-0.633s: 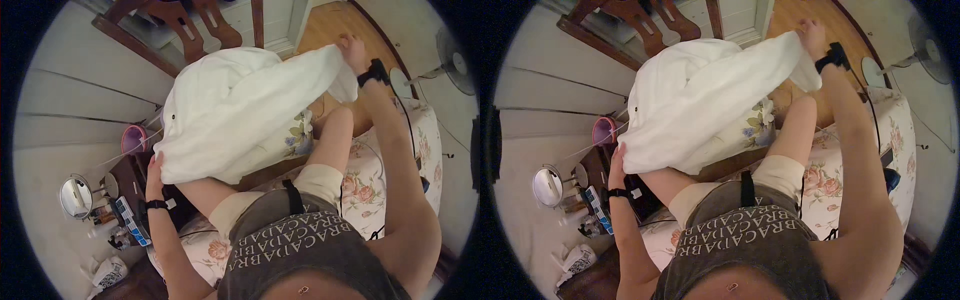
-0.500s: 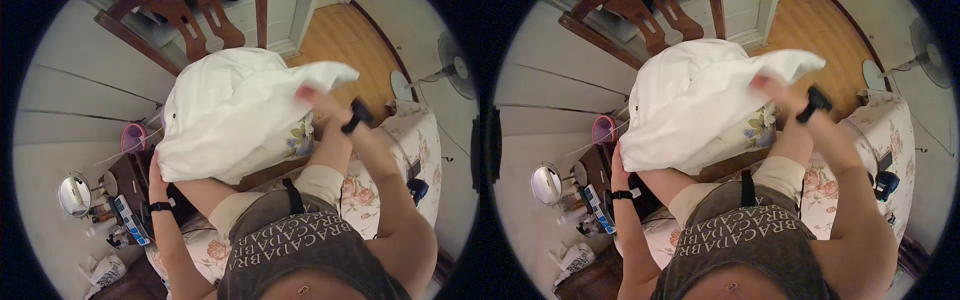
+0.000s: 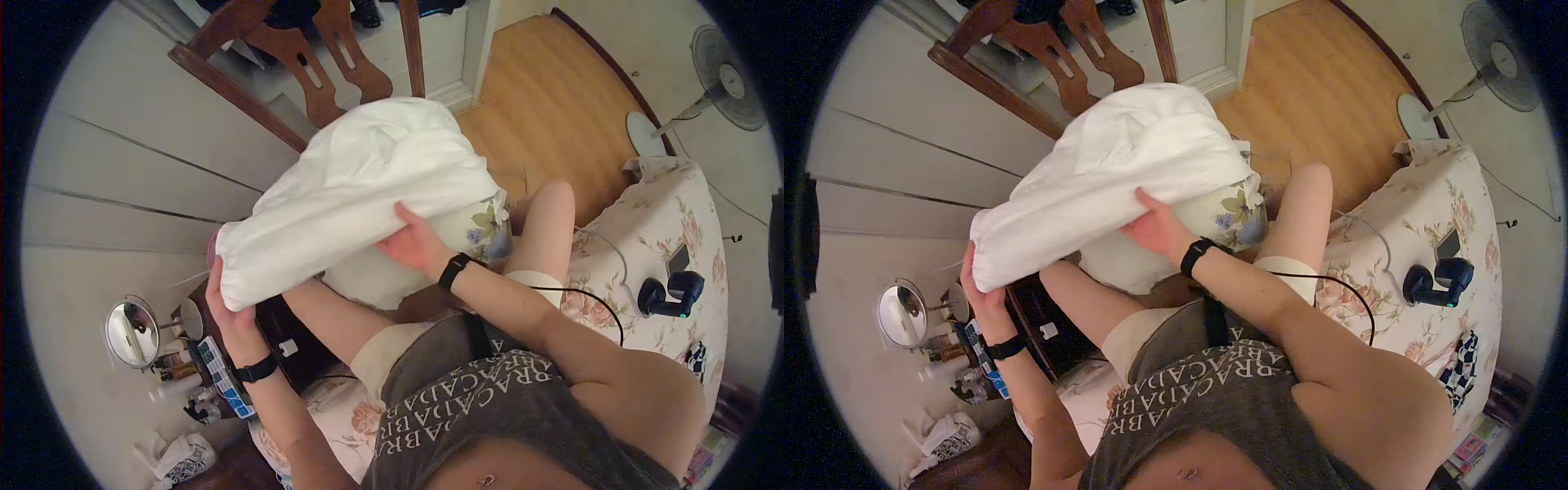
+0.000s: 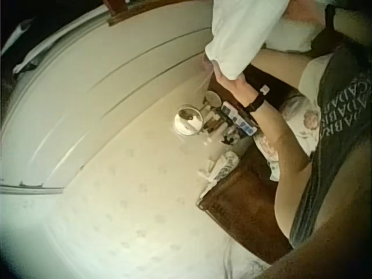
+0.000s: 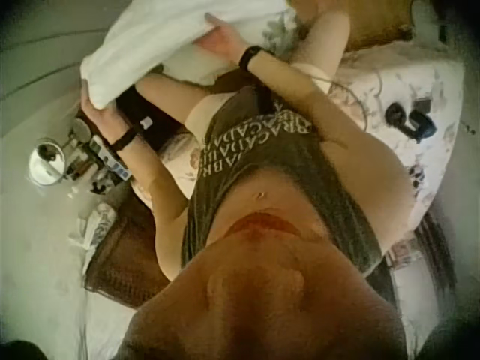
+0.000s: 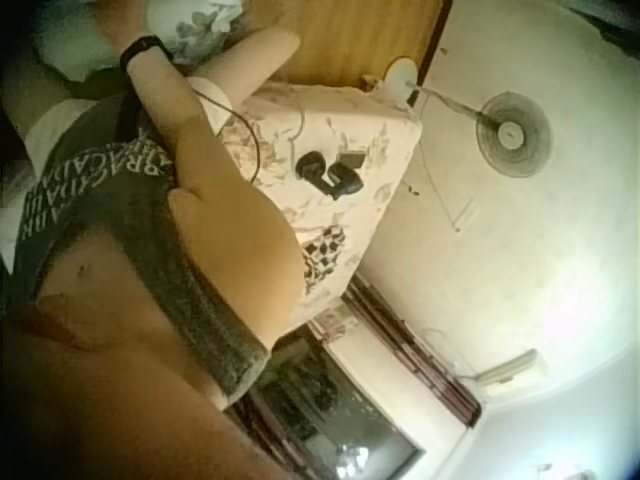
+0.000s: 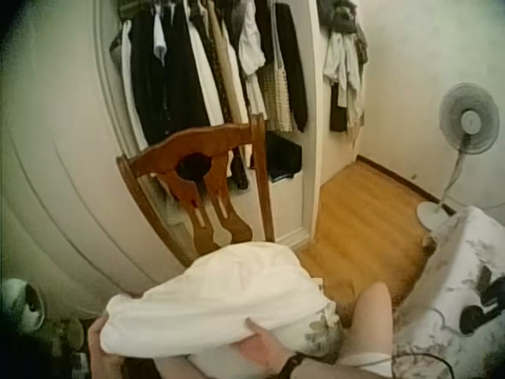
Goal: The person uses a handheld garment steamer to remove wrinkles from white shorts spread on a bed, moving the steamer across the fabric while holding the shorts in place by hand.
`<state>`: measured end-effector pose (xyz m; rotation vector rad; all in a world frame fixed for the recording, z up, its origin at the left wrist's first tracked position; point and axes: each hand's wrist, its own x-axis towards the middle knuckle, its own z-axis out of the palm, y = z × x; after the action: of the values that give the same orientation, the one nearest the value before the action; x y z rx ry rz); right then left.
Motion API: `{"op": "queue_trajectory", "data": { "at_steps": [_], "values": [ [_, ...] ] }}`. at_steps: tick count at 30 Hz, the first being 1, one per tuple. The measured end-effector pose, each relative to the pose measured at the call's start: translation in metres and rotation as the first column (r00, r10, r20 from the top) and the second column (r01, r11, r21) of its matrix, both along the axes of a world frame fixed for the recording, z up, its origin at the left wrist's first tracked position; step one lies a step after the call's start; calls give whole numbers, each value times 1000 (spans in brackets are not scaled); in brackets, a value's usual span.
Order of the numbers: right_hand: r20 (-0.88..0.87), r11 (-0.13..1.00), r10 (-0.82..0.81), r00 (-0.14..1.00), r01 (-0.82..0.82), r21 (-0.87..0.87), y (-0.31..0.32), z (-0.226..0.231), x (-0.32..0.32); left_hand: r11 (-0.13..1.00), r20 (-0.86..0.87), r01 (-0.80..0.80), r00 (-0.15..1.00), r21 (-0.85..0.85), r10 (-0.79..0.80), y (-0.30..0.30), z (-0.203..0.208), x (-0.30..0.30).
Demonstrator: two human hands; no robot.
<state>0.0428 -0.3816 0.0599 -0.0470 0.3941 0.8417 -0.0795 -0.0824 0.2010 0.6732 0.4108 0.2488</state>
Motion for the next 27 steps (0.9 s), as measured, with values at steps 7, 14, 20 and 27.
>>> {"op": "queue_trajectory", "data": {
  "at_steps": [7,14,20,27],
  "values": [
    [152,913,-393,907,404,-50,-133,13,66,975,40,-208,978,79,206,37,36,11],
    [130,777,-467,875,476,-413,-193,2,117,802,194,-543,839,248,508,81,115,-13],
    [256,-161,429,866,352,-922,-232,52,70,800,-20,-354,910,484,414,105,63,-96],
    [-208,-577,817,538,759,-303,-216,44,105,914,-360,-133,890,383,281,64,-45,-86]
  ]
}}
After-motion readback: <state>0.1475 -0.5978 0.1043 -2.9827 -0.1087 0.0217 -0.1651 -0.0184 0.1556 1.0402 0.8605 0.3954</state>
